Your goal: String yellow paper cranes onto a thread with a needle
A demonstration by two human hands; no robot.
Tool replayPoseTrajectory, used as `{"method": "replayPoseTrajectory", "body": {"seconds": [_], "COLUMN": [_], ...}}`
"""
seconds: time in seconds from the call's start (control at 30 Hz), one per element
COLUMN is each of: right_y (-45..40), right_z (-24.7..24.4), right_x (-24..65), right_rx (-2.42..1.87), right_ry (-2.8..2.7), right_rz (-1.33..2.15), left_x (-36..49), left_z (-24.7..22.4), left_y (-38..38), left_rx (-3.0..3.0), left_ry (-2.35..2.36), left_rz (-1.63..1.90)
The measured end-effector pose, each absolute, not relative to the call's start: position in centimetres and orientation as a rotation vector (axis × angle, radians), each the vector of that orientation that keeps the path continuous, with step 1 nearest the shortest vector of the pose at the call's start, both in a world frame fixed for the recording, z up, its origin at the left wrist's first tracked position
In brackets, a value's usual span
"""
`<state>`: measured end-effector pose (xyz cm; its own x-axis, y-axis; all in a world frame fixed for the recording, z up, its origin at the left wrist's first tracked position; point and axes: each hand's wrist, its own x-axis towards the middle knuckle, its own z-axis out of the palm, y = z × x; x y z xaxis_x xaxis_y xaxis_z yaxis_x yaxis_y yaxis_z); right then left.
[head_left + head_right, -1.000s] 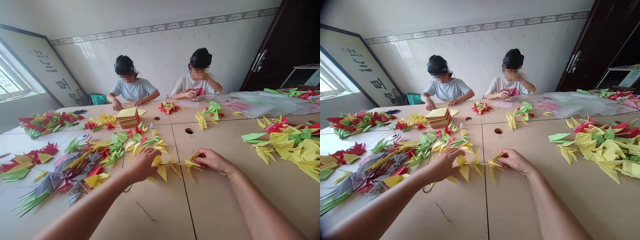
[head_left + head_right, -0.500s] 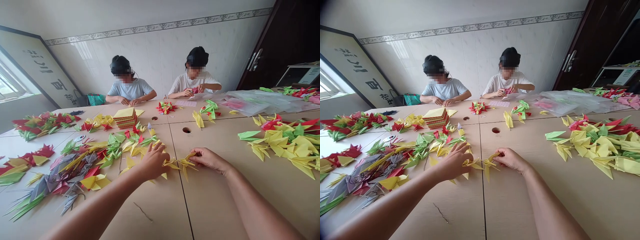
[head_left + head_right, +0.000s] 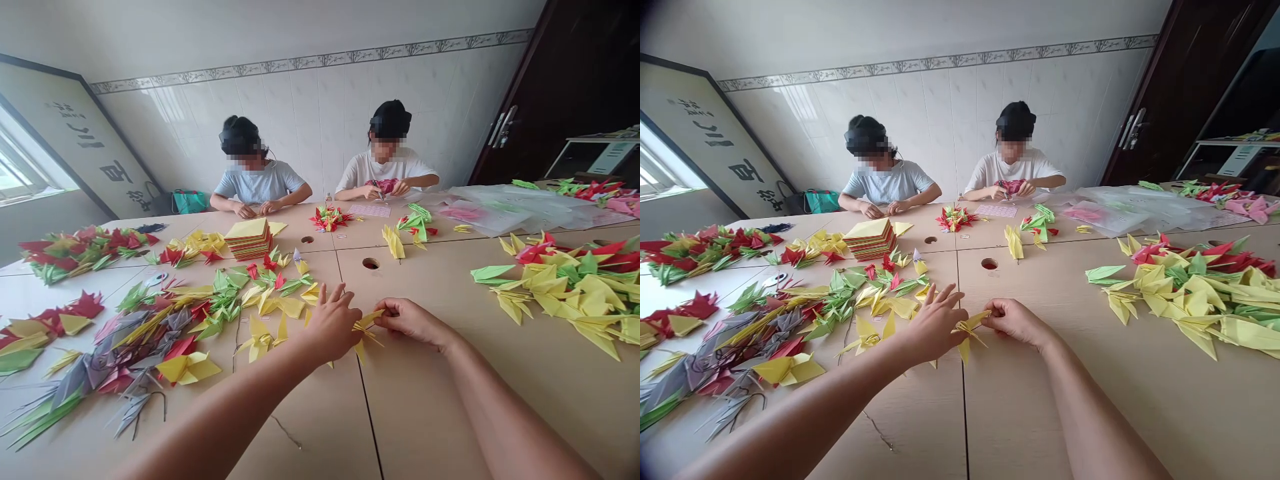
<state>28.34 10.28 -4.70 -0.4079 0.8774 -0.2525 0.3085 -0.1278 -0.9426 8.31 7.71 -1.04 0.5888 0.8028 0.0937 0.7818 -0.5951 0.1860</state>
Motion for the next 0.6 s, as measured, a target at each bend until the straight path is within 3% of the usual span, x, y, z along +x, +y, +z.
{"method": "replayPoseTrajectory", "body": {"seconds": [0.33, 0.6], "right_y": [9.8, 7.5], "right_z": [-4.4, -0.4], "right_x": [27.7, 23.3], "right_rx": [-1.356, -1.279], "right_ry": [-1.722, -1.644], "right_rz": [1.493, 1.372], "left_x": [3.3, -1.5], "left_z": [1.9, 5.8], "left_y": [5.8, 4.8], "left_rx": [2.333, 2.082], "left_ry": [1.375, 1.170], "left_rz": [0.712, 0.766]}}
